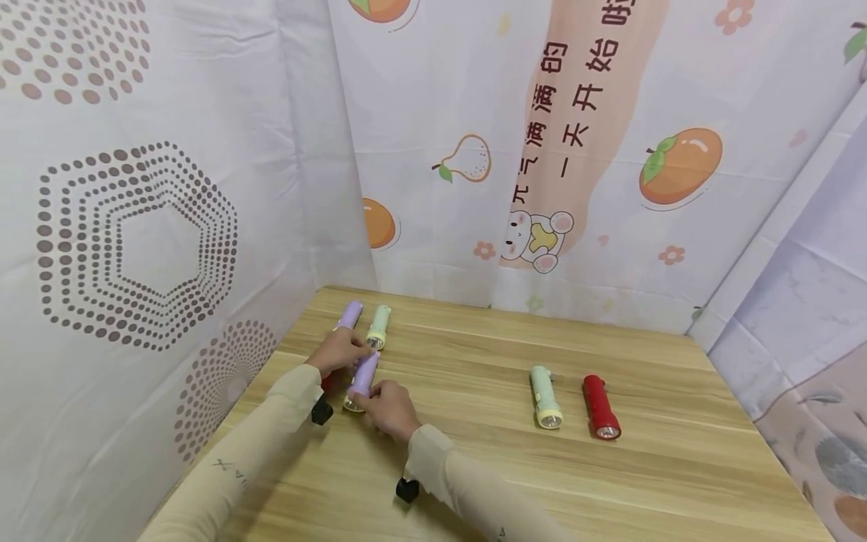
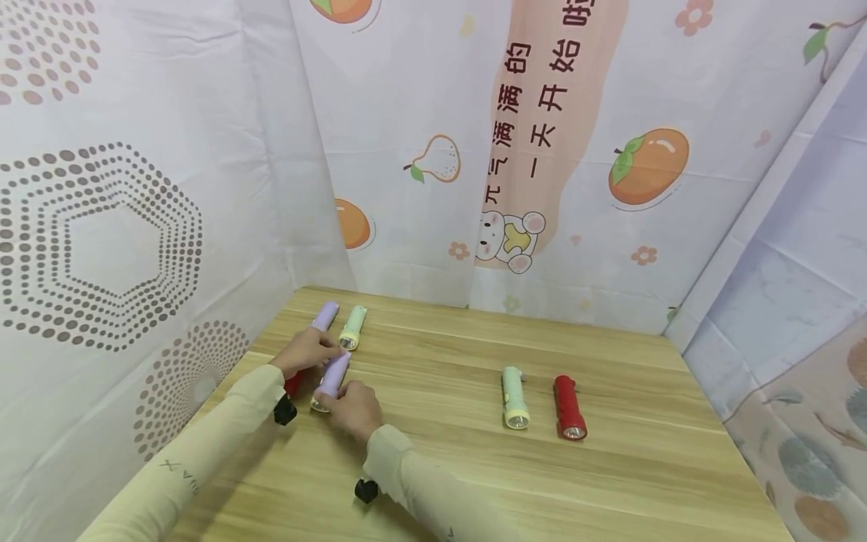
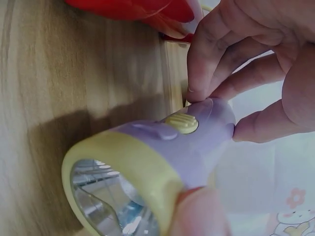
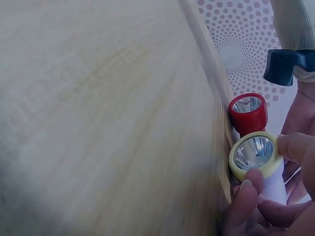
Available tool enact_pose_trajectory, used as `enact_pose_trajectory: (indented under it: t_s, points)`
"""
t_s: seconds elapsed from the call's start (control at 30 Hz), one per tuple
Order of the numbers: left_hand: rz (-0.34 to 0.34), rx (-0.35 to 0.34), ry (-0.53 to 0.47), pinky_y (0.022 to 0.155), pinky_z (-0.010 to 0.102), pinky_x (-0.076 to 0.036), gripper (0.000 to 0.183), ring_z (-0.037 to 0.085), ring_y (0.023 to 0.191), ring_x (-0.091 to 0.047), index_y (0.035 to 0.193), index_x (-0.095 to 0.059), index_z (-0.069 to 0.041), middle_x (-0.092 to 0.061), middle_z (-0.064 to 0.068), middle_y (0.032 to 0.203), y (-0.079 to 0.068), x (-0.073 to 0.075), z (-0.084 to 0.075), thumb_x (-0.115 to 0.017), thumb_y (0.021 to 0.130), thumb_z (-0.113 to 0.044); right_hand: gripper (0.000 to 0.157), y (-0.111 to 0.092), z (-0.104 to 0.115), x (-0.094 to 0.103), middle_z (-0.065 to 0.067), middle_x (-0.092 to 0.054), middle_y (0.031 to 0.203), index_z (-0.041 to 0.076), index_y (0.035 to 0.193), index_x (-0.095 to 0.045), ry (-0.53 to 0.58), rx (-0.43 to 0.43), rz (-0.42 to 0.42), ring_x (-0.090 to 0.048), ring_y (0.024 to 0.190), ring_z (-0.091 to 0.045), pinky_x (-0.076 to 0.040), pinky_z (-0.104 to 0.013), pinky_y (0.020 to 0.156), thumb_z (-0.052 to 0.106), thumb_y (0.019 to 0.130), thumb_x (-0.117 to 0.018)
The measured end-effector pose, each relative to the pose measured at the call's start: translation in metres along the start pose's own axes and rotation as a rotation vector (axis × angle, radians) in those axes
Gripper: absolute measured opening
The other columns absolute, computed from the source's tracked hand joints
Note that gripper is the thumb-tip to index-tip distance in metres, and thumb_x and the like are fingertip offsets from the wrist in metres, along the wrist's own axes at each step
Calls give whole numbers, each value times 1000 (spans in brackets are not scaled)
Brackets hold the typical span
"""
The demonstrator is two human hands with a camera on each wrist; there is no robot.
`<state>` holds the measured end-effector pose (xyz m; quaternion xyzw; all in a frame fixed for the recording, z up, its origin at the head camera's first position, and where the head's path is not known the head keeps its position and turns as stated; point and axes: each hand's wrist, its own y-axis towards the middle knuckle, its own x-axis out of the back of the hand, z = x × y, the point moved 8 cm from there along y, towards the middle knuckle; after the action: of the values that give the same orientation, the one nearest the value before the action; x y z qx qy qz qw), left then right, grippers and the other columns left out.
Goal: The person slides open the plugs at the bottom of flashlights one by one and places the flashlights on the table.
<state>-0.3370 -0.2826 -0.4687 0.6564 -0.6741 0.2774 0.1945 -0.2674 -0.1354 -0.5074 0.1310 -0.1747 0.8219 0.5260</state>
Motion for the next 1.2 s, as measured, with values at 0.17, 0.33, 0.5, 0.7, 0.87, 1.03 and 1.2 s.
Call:
enact_pose_trajectory:
  t_s: [0.17, 0.33, 0.5, 0.7, 0.87, 1.03, 1.2]
  points:
    - [12, 6, -75, 67, 33, -55, 13, 17, 74, -62, 94, -75, -1, -71, 8, 92, -2, 1, 3, -74, 95, -14, 31, -2, -1, 0, -2, -59, 62, 8, 94, -66, 47, -6, 17, -45, 44, -11, -37, -25, 37, 38, 94, -76]
    - [5, 35, -101, 74, 35, -57, 21, 20, 84, -64, 101, -76, 1, -71, 11, 103, -4, 3, 6, -76, 94, -19, 31, -3, -2, -1, -2, -64, 72, 7, 101, -64, 66, -4, 32, -47, 47, -11, -39, -24, 40, 35, 94, -76]
    - [-2, 47, -95, 76, 35, -57, 27, 22, 88, -64, 104, -77, 1, -69, 14, 109, -6, 6, 7, -76, 94, -24, 30, -4, 0, -1, 0, -64, 77, 7, 102, -62, 73, 16, 36, -50, 51, -11, -42, -24, 43, 32, 93, -77]
    - [-47, 67, -105, 74, 36, -55, 32, 22, 86, -64, 104, -77, 1, -70, 13, 107, -7, 10, 13, -79, 91, -28, 32, -5, -2, -1, 0, -65, 80, 7, 105, -63, 141, 24, 41, -53, 52, -13, -45, -25, 44, 32, 92, -79]
    - [-76, 77, -182, 78, 41, -57, 37, 23, 85, -69, 102, -74, 3, -71, 17, 107, -12, 11, 15, -80, 89, -30, 34, -5, -7, 0, -4, -69, 81, 6, 106, -62, 223, 50, 50, -57, 51, -14, -48, -26, 45, 31, 91, -80]
    - [-112, 76, -255, 80, 44, -58, 38, 22, 81, -71, 101, -73, 5, -71, 17, 103, -16, 9, 13, -82, 87, -29, 38, -5, -11, 5, -10, -71, 76, 6, 110, -61, 260, 69, 85, -58, 50, -14, -51, -28, 47, 32, 91, -80]
    - [-127, 51, -288, 81, 44, -58, 36, 21, 83, -71, 103, -75, 4, -73, 14, 103, -21, -1, 4, -82, 88, -29, 41, -12, -15, 18, -11, -70, 76, 4, 113, -59, 259, 56, 92, -56, 51, -14, -50, -27, 48, 29, 90, -82]
